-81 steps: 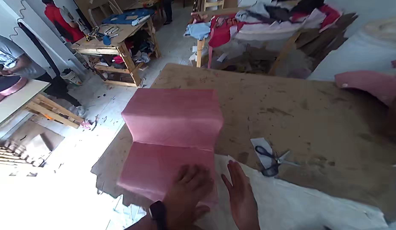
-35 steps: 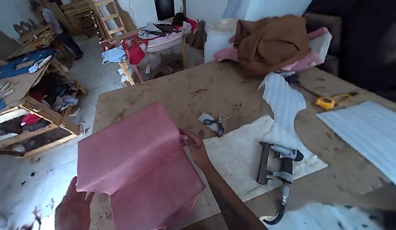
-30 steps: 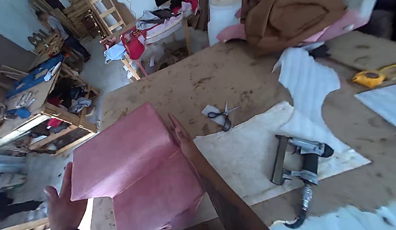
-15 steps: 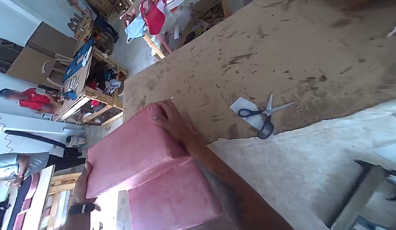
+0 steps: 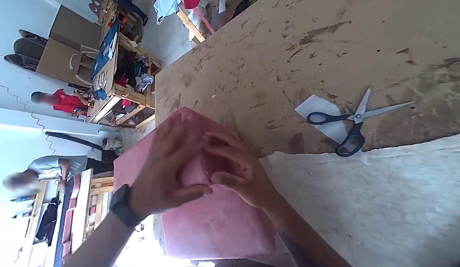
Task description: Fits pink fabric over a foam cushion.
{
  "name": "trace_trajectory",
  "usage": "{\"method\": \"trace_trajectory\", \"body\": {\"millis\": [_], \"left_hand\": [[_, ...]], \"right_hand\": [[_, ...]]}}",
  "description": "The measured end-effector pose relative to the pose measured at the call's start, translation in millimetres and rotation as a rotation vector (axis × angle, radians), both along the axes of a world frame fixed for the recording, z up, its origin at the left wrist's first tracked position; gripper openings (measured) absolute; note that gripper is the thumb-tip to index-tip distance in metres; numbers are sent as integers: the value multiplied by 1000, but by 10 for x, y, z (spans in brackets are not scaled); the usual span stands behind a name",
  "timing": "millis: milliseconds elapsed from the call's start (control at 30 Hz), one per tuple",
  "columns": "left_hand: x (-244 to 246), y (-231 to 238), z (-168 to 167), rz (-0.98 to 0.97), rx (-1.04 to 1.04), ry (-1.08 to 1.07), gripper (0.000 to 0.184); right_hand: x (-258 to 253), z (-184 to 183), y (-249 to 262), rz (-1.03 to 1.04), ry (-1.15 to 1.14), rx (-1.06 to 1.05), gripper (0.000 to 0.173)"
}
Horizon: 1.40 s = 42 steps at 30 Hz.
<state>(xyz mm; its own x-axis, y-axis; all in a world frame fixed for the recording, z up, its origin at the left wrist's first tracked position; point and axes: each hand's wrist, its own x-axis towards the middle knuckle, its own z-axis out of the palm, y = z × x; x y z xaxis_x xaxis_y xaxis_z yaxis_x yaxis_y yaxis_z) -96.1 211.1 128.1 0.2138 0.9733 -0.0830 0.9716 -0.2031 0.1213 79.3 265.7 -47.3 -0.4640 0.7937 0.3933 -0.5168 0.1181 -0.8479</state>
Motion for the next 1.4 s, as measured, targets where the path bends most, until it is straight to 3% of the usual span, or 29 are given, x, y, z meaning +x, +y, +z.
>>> {"method": "trace_trajectory", "body": {"millis": [67, 133, 300, 433, 600, 767, 933, 1067, 1400], "left_hand": [[16, 67, -105, -95, -17, -44, 66], [5, 55, -138, -124, 3, -60, 59], [15, 16, -162, -124, 62, -59, 53], [50, 25, -179, -141, 72, -61, 52], [55, 55, -178, -114, 121, -110, 51], [-44, 39, -117, -57, 103, -391, 55], [-65, 10, -157, -41, 98, -334, 52], [-43, 15, -166, -53, 85, -276, 55], [-39, 0, -142, -69, 70, -253, 51]], "right_hand": [[24, -9, -59, -67, 49, 0, 31], [18, -7, -71, -32, 44, -30, 31], [-20, 41, -7, 57, 65, -126, 27], [-157, 86, 7, -29, 130, -211, 15], [-104, 97, 148, 15, 44, -135, 18], [72, 58, 50, -62, 1, -81, 20], [231, 176, -120, -129, -108, 120, 13], [220, 264, -89, -50, -124, 17, 5], [19, 245, -206, -104, -53, -88, 16]]}}
